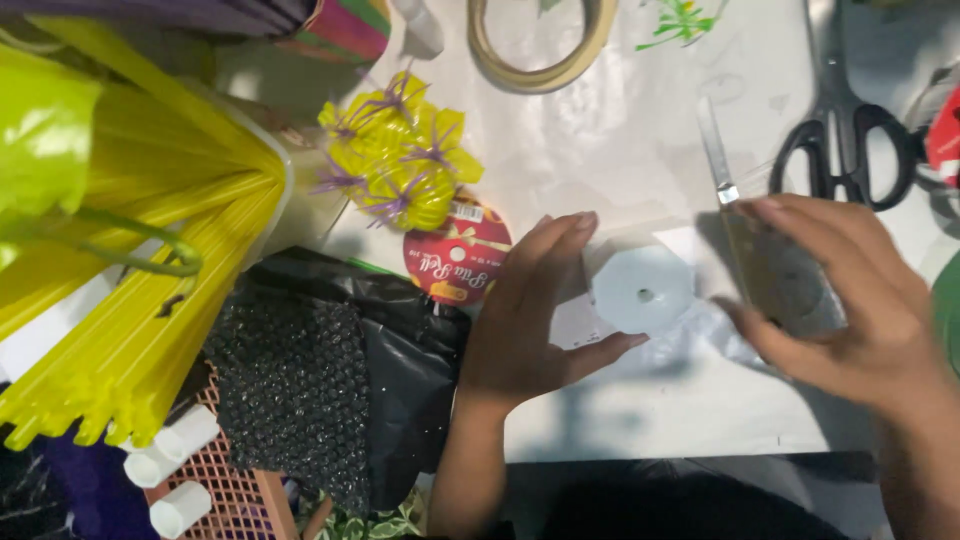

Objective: Cutting and shaping a white foam block using a utility knife and marking it with a pen.

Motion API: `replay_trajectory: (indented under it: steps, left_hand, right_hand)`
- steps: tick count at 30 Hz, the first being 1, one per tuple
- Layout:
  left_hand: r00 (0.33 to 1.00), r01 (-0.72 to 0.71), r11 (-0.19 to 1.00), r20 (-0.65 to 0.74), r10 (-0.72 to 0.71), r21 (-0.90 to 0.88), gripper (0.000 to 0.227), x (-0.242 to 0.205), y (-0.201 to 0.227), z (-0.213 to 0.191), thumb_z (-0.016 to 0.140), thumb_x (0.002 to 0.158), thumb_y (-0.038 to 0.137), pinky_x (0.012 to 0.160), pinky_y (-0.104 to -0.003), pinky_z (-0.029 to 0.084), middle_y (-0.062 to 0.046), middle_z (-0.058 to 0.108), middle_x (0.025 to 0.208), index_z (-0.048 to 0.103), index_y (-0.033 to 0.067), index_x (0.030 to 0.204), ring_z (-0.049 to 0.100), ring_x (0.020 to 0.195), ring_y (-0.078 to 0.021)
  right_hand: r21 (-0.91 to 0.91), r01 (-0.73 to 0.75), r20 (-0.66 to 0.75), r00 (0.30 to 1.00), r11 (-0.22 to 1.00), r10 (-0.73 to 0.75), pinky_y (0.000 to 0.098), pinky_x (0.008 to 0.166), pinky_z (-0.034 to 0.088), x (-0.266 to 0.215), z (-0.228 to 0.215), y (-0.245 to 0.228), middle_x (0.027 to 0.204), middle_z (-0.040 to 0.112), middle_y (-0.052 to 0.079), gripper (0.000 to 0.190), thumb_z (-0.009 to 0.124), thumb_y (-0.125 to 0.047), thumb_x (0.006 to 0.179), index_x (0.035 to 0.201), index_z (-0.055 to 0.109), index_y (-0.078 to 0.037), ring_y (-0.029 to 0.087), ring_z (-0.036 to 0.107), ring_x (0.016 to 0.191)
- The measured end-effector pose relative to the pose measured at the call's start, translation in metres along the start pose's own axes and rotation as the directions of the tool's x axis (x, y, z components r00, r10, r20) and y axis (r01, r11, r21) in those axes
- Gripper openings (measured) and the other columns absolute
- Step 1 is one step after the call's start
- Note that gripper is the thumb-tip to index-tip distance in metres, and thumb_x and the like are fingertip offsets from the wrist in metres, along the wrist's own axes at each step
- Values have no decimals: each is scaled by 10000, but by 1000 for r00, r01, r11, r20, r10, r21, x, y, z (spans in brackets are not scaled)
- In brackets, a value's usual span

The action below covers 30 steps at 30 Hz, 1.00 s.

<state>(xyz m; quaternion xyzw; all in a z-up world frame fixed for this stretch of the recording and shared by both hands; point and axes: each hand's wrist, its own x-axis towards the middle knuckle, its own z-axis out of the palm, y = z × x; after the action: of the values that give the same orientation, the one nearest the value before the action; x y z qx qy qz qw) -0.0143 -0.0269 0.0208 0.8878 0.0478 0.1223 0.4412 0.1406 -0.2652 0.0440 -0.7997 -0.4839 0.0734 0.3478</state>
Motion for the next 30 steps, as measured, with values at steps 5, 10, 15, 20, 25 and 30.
replay_trajectory:
  steps: [5,10,15,20,25,30]
  left_hand:
    - [999,16,991,51,-10,-131,963,0,-10,25,920,831,361,1272,-455,466,-114,493,1567,333,127,1557,479,1515,-335]
    - [991,-107,977,-105,89,-184,937,11,5,39,954,831,322,1289,-506,492,-99,488,1527,367,184,1548,566,1464,-348]
    - [915,-311,919,-186,359,244,614,3,-2,43,629,967,538,1169,-686,530,-156,479,1442,505,191,1458,566,1363,-414]
    - [841,-381,837,-229,490,392,509,0,14,33,344,1036,445,1034,-518,582,-91,638,1305,680,147,1276,661,1190,-321]
    - [847,-461,729,6,531,506,514,5,29,27,273,1033,311,1085,-446,548,-79,687,1346,646,105,1322,707,1245,-277]
    - [812,-468,738,-94,577,485,419,6,28,27,415,1038,260,1062,-464,563,-135,717,1279,711,50,1247,720,1193,-308]
  right_hand:
    - [-85,-271,-119,958,959,261,407,916,529,-24,-11,-19,1147,679,270,208,753,97,1016,1213,703,142,331,659,960]
    - [-169,-523,-117,852,835,510,403,889,503,-52,22,-13,1045,693,129,291,796,-153,896,1150,712,-38,314,661,974]
    - [-318,-485,-179,875,815,451,458,811,544,-62,39,-4,1083,702,152,278,742,-241,1028,1197,693,-26,364,674,996]
    - [-192,-550,-136,835,813,533,474,846,499,-61,21,-19,1060,684,187,280,627,-201,1058,1213,656,30,379,646,927]
    - [129,-664,-14,742,737,671,378,630,438,-63,6,-55,868,704,59,321,454,-56,1093,1403,438,24,219,528,495]
    - [190,-652,45,753,734,657,409,909,444,-74,16,-88,1003,640,155,603,322,-233,1058,1598,395,25,328,615,952]
